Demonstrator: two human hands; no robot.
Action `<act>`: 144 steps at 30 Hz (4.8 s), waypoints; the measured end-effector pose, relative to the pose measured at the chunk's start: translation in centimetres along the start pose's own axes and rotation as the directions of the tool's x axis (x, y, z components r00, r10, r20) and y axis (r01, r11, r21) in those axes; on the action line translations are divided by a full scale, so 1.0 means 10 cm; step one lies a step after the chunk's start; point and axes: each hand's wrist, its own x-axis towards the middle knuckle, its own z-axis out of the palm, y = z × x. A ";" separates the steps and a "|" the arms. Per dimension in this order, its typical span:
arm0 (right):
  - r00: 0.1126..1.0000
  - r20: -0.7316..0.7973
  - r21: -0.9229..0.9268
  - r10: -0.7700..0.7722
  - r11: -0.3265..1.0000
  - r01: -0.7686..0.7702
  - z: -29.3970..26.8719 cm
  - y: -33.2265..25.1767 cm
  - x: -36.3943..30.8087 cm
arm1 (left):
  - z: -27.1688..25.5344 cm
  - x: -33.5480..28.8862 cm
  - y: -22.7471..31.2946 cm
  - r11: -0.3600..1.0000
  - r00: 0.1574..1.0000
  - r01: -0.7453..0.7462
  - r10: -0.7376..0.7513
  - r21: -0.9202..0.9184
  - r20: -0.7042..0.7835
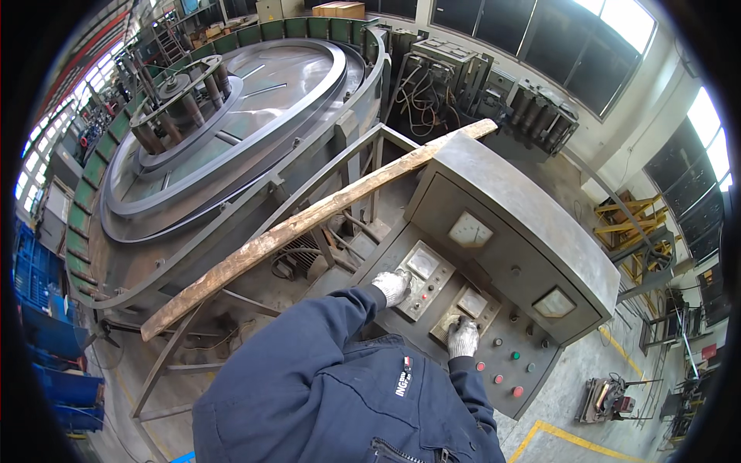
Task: Operating a control panel and positioning a metal strip in a fabrication machine
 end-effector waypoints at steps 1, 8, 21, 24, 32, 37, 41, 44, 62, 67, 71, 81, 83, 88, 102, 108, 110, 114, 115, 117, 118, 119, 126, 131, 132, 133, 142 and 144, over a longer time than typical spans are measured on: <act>1.000 -0.004 -0.007 -0.004 1.000 0.004 0.01 0.00 0.01 | 0.02 0.00 -0.01 1.000 1.000 0.001 -0.001 -0.007 -0.018; 0.999 -0.032 -0.026 -0.022 0.999 0.021 0.07 0.05 0.01 | 0.03 0.03 -0.02 1.000 1.000 -0.001 0.001 0.002 0.023; 0.999 -0.034 -0.033 -0.026 0.999 0.025 0.10 0.06 0.00 | 0.02 0.03 -0.02 1.000 1.000 -0.011 0.010 0.026 0.019; 1.000 -0.025 -0.023 -0.011 1.000 0.010 0.09 0.05 0.01 | 0.04 0.03 -0.03 0.999 1.000 -0.013 0.012 0.030 0.013; 0.999 -0.029 0.019 0.030 0.999 -0.029 0.01 -0.02 -0.01 | 0.00 0.02 -0.01 0.999 0.999 -0.012 0.010 0.038 0.032; 0.998 -0.058 0.019 0.024 1.000 -0.023 -0.01 -0.04 -0.02 | 0.01 0.02 -0.01 0.999 0.999 -0.005 0.004 0.032 0.033; 0.997 -0.075 0.023 0.016 1.000 -0.014 0.03 -0.01 -0.02 | 0.02 0.03 -0.01 0.999 1.000 -0.024 0.023 0.038 0.010; 0.997 -0.077 0.020 0.013 1.000 -0.012 0.04 -0.02 -0.02 | 0.07 0.04 -0.04 1.000 1.000 -0.017 0.018 0.026 -0.009; 0.997 -0.071 0.042 0.030 0.999 -0.027 -0.02 -0.05 -0.04 | 0.09 0.05 -0.06 1.000 1.000 -0.010 0.010 0.008 -0.006; 0.998 -0.045 0.009 0.048 0.999 -0.048 -0.04 -0.07 -0.02 | 0.03 0.04 -0.03 1.000 0.999 -0.027 0.027 0.014 0.023; 0.998 -0.026 0.019 0.056 0.998 -0.056 -0.04 -0.07 -0.02 | 0.03 0.03 -0.03 1.000 1.000 -0.024 0.024 0.018 0.012; 0.998 -0.043 0.030 0.053 0.998 -0.052 -0.03 -0.06 -0.02 | 0.08 0.05 -0.05 1.000 1.000 -0.018 0.018 0.011 -0.015; 0.998 -0.044 0.000 0.047 0.999 -0.047 -0.03 -0.07 -0.02 | 0.08 0.05 -0.05 1.000 1.000 -0.020 0.020 0.014 -0.021; 0.998 -0.026 -0.028 0.054 0.998 -0.055 -0.04 -0.07 -0.01 | 0.03 0.04 -0.02 1.000 1.000 -0.008 0.008 0.004 0.000; 0.999 -0.032 -0.042 0.038 0.998 -0.039 -0.01 -0.05 -0.02 | 0.02 0.05 -0.02 1.000 1.000 0.003 -0.003 0.026 0.020; 0.998 -0.030 -0.017 0.051 0.999 -0.051 0.01 -0.02 -0.02 | 0.03 0.06 -0.01 1.000 1.000 -0.002 0.002 0.023 -0.001; 0.998 -0.033 -0.017 0.057 0.998 -0.058 0.00 -0.02 -0.02 | 0.05 0.07 -0.02 1.000 1.000 -0.004 0.004 0.023 0.000; 0.997 -0.056 -0.007 0.050 0.999 -0.051 -0.01 -0.04 -0.02 | 0.07 0.07 -0.04 1.000 1.000 -0.004 0.003 0.030 0.017; 0.997 -0.054 -0.009 0.052 0.999 -0.053 -0.01 -0.05 -0.01 | 0.07 0.07 -0.04 0.999 1.000 -0.005 0.004 0.037 0.020; 0.997 -0.048 -0.015 0.054 0.998 -0.055 -0.01 -0.06 -0.02 | 0.09 0.06 -0.07 0.999 1.000 -0.011 0.011 0.039 0.011; 0.998 -0.047 -0.009 0.050 0.999 -0.051 -0.01 -0.07 -0.03 | 0.10 0.05 -0.09 0.999 1.000 -0.013 0.013 0.040 0.007; 0.998 -0.047 -0.004 0.049 0.999 -0.050 0.01 -0.06 -0.03 | 0.09 0.04 -0.08 0.999 1.000 -0.013 0.012 0.040 0.009; 0.993 -0.110 0.079 0.031 0.997 -0.023 0.12 0.06 -0.07 | -0.05 0.05 0.04 0.994 0.998 -0.064 0.063 0.087 0.023; 0.983 -0.179 0.080 -0.045 0.995 0.060 0.34 0.13 -0.13 | 0.04 0.10 -0.05 0.988 0.998 -0.031 0.024 0.151 0.050; 0.981 -0.190 0.202 -0.039 0.976 0.077 0.36 0.06 -0.08 | -0.01 0.06 -0.07 0.992 0.999 -0.044 0.044 0.121 0.009; 0.992 -0.099 0.336 0.075 0.941 -0.038 0.37 0.07 -0.02 | 0.02 0.08 -0.05 0.988 0.998 -0.040 0.047 0.151 -0.038; 0.980 -0.185 0.007 0.080 0.997 -0.080 0.44 0.01 0.00 | 0.01 0.13 0.16 0.984 0.999 -0.044 0.040 0.172 0.022; 0.972 -0.229 0.014 0.041 0.999 -0.039 0.47 -0.02 0.00 | -0.01 0.10 0.13 0.985 0.999 -0.040 0.038 0.170 0.014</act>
